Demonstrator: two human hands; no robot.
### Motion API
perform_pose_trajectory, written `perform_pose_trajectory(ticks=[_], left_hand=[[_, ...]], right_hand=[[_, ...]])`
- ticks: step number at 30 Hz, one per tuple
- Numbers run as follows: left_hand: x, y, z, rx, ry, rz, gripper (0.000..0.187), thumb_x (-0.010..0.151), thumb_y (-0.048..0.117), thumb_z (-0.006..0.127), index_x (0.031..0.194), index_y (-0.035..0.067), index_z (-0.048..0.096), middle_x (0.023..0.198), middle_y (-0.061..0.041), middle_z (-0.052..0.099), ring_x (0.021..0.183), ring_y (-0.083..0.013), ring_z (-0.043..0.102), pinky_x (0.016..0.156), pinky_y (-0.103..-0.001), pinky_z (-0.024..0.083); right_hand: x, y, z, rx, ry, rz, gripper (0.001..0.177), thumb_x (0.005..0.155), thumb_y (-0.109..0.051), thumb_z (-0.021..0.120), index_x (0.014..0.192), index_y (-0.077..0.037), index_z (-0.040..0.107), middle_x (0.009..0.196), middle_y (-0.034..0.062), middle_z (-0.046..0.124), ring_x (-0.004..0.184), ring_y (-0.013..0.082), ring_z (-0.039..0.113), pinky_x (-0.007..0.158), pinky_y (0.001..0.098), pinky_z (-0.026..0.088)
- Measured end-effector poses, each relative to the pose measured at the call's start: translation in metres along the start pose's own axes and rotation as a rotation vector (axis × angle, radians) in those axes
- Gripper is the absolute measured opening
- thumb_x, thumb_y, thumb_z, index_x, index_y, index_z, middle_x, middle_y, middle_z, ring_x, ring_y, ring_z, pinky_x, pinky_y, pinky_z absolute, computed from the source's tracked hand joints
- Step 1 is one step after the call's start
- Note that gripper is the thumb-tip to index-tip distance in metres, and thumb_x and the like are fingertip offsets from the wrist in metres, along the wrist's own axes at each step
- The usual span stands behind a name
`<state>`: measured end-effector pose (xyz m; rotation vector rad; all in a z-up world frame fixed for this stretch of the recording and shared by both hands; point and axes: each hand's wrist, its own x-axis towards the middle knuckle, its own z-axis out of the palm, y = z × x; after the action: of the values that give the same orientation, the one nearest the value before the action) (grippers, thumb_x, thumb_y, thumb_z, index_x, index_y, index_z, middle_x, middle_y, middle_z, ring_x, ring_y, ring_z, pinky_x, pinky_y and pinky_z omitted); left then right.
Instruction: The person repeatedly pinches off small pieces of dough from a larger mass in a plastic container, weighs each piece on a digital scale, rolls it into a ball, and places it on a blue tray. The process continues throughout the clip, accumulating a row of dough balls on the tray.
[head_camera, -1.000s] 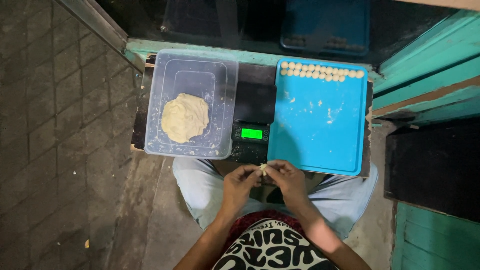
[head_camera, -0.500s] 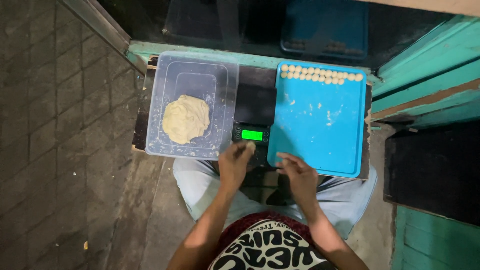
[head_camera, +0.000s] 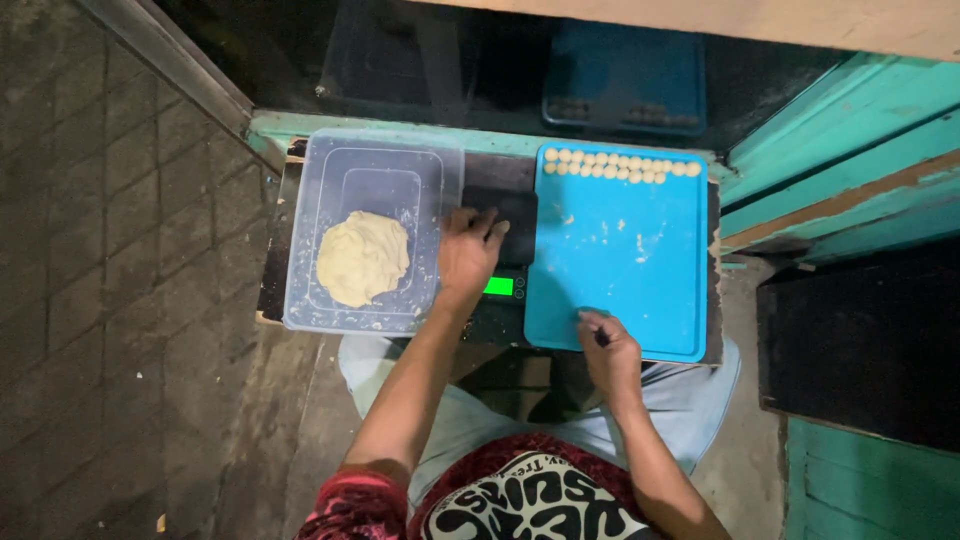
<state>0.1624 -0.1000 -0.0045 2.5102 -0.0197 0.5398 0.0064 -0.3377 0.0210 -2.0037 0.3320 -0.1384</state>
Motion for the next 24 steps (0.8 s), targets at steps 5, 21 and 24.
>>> perform_pose_trajectory(ticks=[5,21,24], left_hand=[[-0.017,0.025,-0.092,-0.312,0.090,-0.216,0.037,0.102,0.034,0.065,0.123,0.004,0.072,0.105,-0.018,0.068,0.105,-0.0365,0.065,0.092,-0.045,0.054],[-0.111,-0.088,-0.146,0.055,0.319,-0.543,0.055,0.074,0.018,0.093,0.122,0.009,0.068,0.113,-0.010,0.061,0.088,-0.0275,0.067,0.079,-0.038,0.056],[-0.111,-0.103,-0.127,0.152,0.221,-0.716,0.059,0.065,0.037,0.098,0.107,0.013,0.066,0.104,-0.006,0.061,0.094,-0.0339,0.068,0.085,-0.047,0.056]], right_hand=[[0.016,0.001,0.000,-0.145,-0.036,0.036,0.016,0.090,-0.014,0.075,0.105,-0.016,0.080,0.105,0.0103,0.076,0.103,0.0329,0.071,0.092,0.0449,0.056],[0.064,0.044,0.021,-0.008,-0.097,0.253,0.019,0.083,-0.011,0.084,0.100,-0.008,0.076,0.080,0.0095,0.066,0.052,0.0239,0.067,0.046,0.0344,0.055],[0.061,0.037,0.015,0.030,-0.108,0.259,0.020,0.084,-0.012,0.084,0.101,-0.005,0.074,0.083,0.0112,0.066,0.054,0.0244,0.068,0.050,0.0355,0.057]])
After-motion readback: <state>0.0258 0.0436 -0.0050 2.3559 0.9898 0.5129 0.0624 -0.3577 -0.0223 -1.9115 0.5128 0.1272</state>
